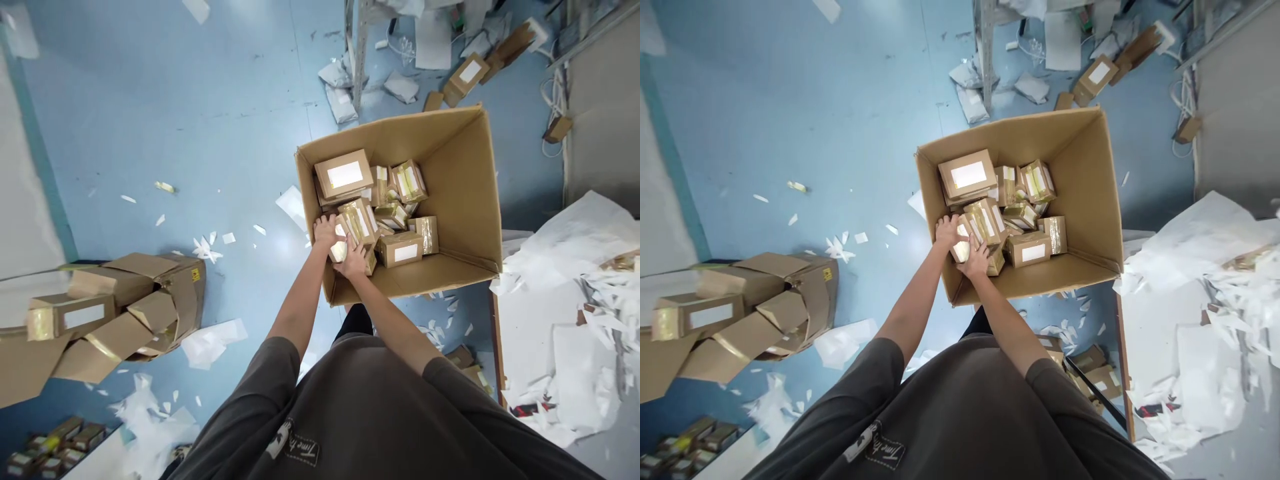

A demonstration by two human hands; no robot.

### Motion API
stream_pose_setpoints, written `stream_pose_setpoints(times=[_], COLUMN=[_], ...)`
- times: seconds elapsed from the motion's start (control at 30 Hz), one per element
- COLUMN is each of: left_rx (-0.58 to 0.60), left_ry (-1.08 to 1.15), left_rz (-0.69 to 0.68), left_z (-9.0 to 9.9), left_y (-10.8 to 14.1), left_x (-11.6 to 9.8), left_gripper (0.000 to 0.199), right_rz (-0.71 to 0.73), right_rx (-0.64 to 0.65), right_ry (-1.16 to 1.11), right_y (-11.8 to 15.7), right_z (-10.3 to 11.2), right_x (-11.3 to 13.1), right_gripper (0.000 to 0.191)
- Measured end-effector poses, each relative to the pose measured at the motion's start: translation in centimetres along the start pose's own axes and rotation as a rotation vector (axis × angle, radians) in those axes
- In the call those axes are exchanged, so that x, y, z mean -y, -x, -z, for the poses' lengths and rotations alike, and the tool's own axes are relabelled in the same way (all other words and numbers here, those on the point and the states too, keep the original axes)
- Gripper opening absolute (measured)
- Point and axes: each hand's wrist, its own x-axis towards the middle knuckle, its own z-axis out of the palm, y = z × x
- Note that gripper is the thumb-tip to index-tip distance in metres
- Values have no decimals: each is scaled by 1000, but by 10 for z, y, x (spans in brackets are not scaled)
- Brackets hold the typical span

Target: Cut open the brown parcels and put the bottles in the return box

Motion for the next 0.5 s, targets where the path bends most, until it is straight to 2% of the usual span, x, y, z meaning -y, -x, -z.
stream_pose_setpoints(times=[0.13,0.2,0.27,0.37,0.5], left_rx=[-55,-134,-245,-393,-515], left_ry=[20,24,35,69,83], left_rz=[-33,-51,-95,-225,-483], left_z=[23,37,51,72,90], left_y=[37,64,91,128,168], left_x=[-7,-18,-38,-89,-187], left_gripper=[73,72,70,71,73], right_rz=[104,170,240,303,255], right_rx=[-20,-60,-125,-262,-483], right_ry=[-65,-89,-116,-160,-191], right_y=[15,24,35,54,90], right_z=[24,47,77,128,192], right_x=[-17,-33,-55,-96,-170], right_gripper=[146,146,147,146,145])
